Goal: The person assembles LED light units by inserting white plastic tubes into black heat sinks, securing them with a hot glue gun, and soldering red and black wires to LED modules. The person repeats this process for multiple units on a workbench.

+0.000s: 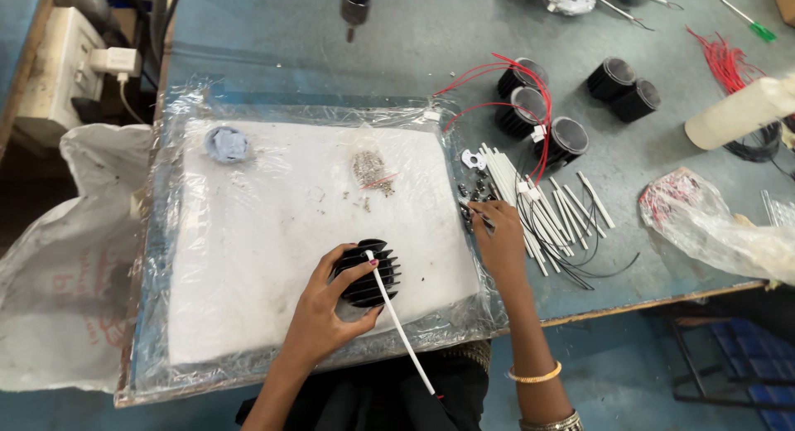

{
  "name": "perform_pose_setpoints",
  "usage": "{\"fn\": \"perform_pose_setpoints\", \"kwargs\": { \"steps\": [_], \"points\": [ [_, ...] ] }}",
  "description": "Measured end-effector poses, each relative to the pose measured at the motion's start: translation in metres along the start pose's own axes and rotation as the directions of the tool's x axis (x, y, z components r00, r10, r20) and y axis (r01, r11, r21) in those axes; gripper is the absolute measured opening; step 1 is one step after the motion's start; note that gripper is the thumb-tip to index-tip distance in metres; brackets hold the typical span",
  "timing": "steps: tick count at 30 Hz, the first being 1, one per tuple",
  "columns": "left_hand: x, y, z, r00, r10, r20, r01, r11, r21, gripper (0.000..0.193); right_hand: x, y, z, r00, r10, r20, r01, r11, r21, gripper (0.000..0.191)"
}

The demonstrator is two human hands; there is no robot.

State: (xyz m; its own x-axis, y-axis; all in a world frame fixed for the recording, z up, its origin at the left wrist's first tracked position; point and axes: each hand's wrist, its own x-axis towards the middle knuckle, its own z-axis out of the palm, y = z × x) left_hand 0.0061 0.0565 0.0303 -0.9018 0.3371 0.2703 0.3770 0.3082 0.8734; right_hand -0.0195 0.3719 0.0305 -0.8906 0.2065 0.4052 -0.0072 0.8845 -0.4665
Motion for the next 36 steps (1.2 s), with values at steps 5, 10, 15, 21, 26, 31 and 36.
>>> {"fn": "perform_pose_setpoints", "kwargs": {
  "steps": [5, 10, 15, 21, 26, 31, 36],
  "points": [
    [0.0, 0.0, -0.002, 1.0, 0.004, 0.019, -0.003, 0.999, -0.054, 0.061, 0.01, 0.01, 0.004, 0.99, 0.095, 0.108, -0.084, 0.991, -0.105, 0.024],
    [-0.004, -0.003, -0.004, 0.999, 0.047, 0.012, -0.046, 0.997, -0.06, 0.06, 0.017, 0.009, 0.005, 0.996, -0.036, 0.084, 0.049, 0.986, -0.159, 0.018],
    [-0.005, -0.009, 0.0, 0.997, 0.047, 0.053, -0.047, 0.999, -0.003, 0.058, 0.015, 0.012, 0.005, 0.987, 0.063, 0.147, -0.048, 0.994, -0.103, 0.014],
    [-0.009, -0.02, 0.006, 0.994, 0.103, 0.048, -0.105, 0.993, 0.055, 0.058, 0.012, 0.017, 0.006, 0.977, 0.109, 0.184, -0.077, 0.981, -0.177, 0.014],
    [-0.01, -0.022, 0.005, 0.991, 0.132, 0.028, -0.135, 0.986, 0.102, 0.057, 0.014, 0.008, 0.003, 0.99, -0.024, 0.141, 0.046, 0.987, -0.154, 0.013],
    [-0.01, -0.021, 0.004, 0.991, 0.132, 0.008, -0.132, 0.988, 0.081, 0.054, 0.014, -0.033, -0.008, 0.983, 0.12, 0.136, -0.145, 0.97, 0.193, 0.013],
    [-0.01, -0.019, 0.001, 0.99, 0.138, 0.003, -0.138, 0.988, 0.07, 0.055, -0.002, -0.092, -0.004, 0.967, -0.175, 0.186, 0.088, 0.911, 0.402, 0.013]
  ]
}}
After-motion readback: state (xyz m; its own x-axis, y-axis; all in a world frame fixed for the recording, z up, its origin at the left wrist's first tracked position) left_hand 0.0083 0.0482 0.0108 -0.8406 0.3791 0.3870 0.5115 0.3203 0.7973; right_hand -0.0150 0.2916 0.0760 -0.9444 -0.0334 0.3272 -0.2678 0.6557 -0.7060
